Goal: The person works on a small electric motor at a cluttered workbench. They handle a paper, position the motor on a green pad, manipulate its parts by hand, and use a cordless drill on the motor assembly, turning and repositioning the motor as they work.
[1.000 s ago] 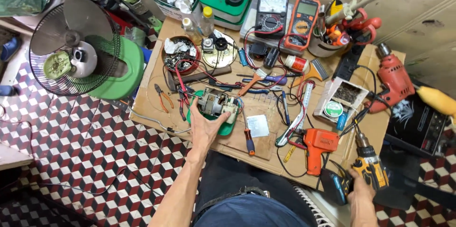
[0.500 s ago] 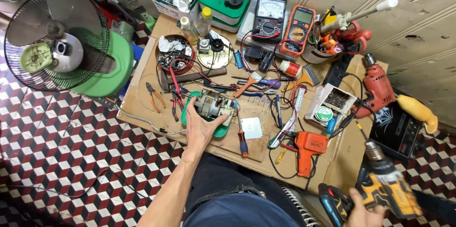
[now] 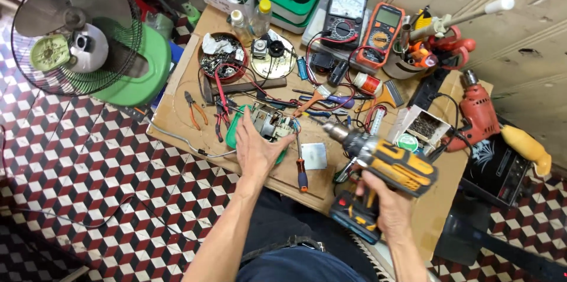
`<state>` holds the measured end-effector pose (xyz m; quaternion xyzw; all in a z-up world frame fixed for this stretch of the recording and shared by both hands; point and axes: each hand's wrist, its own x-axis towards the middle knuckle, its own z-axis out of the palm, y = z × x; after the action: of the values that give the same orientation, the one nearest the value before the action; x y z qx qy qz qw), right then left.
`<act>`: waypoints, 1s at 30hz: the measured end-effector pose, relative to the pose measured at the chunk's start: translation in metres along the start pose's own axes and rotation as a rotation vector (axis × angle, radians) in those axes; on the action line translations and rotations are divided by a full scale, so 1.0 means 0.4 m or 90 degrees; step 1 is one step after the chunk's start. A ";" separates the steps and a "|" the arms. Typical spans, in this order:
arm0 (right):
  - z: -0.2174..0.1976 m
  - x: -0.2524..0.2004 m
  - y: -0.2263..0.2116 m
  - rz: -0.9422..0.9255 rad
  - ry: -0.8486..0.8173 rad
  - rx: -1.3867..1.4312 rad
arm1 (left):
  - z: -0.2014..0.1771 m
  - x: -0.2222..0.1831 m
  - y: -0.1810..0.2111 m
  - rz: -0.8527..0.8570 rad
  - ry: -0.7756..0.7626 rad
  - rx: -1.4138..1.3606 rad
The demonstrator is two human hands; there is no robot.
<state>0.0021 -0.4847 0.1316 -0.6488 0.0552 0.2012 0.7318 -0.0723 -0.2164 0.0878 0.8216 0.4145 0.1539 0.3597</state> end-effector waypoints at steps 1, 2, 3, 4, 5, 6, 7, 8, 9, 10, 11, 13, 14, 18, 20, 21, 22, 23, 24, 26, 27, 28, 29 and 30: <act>0.021 0.004 0.009 0.024 -0.022 -0.012 | 0.004 0.000 0.011 0.011 0.021 0.043; 0.033 0.007 0.010 0.026 -0.029 -0.014 | 0.002 0.001 0.012 0.005 0.027 0.044; 0.046 0.006 0.011 0.038 -0.047 -0.011 | -0.003 0.000 0.012 0.003 0.038 0.059; 0.058 0.005 0.012 0.050 -0.064 -0.007 | -0.007 -0.001 0.014 0.000 0.048 0.074; 0.059 0.013 0.012 0.051 -0.068 -0.009 | -0.006 0.002 0.004 -0.004 0.051 0.075; 0.059 0.022 0.012 0.078 -0.081 0.019 | -0.004 0.006 -0.004 0.042 0.055 0.087; 0.063 0.030 0.013 0.106 -0.094 0.048 | -0.006 0.012 -0.013 0.088 0.058 0.102; 0.064 0.040 0.017 0.109 -0.098 0.048 | -0.008 0.018 -0.016 0.085 0.060 0.105; 0.061 0.044 0.022 0.162 -0.109 0.086 | -0.007 0.020 -0.019 0.081 0.041 0.091; 0.057 0.049 0.026 0.217 -0.119 0.125 | -0.006 0.021 -0.022 0.076 0.022 0.076; 0.069 0.052 0.025 0.218 -0.117 0.125 | -0.004 0.021 -0.022 0.076 0.020 0.077; 0.093 0.059 0.021 0.219 -0.149 0.126 | 0.000 0.022 -0.023 0.043 -0.009 0.031; 0.088 0.060 0.037 0.220 -0.147 0.126 | 0.001 0.021 -0.023 0.043 -0.012 0.032; 0.067 0.055 0.077 0.275 -0.133 0.120 | 0.002 0.006 -0.022 -0.002 -0.024 -0.007; 0.066 0.061 0.085 0.281 -0.134 0.133 | -0.001 0.008 -0.018 -0.004 -0.026 -0.004; 0.064 0.062 0.089 0.274 -0.127 0.143 | -0.001 0.004 -0.018 -0.016 -0.033 -0.003; 0.062 0.064 0.094 0.267 -0.119 0.153 | -0.001 0.000 -0.019 -0.029 -0.040 -0.001; 0.059 0.064 0.092 0.268 -0.116 0.153 | 0.003 -0.005 -0.023 -0.029 -0.044 0.000; 0.055 0.065 0.091 0.274 -0.091 0.170 | 0.007 -0.010 -0.027 -0.023 -0.028 -0.003; 0.042 0.067 0.091 0.282 -0.062 0.186 | 0.013 -0.018 -0.034 -0.017 -0.016 -0.006; 0.034 0.070 0.092 0.270 -0.063 0.180 | 0.014 -0.019 -0.037 -0.019 -0.008 -0.010; 0.027 0.073 0.093 0.258 -0.064 0.174 | 0.013 -0.020 -0.039 -0.022 0.000 -0.013; 0.024 0.074 0.093 0.258 -0.063 0.174 | 0.014 -0.019 -0.039 -0.022 -0.002 -0.013; 0.020 0.074 0.093 0.248 -0.062 0.173 | 0.014 -0.018 -0.040 -0.009 0.007 -0.009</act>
<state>0.0140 -0.4673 0.0883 -0.5111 0.1707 0.3604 0.7614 -0.0826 -0.2184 0.0728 0.8152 0.4210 0.1590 0.3645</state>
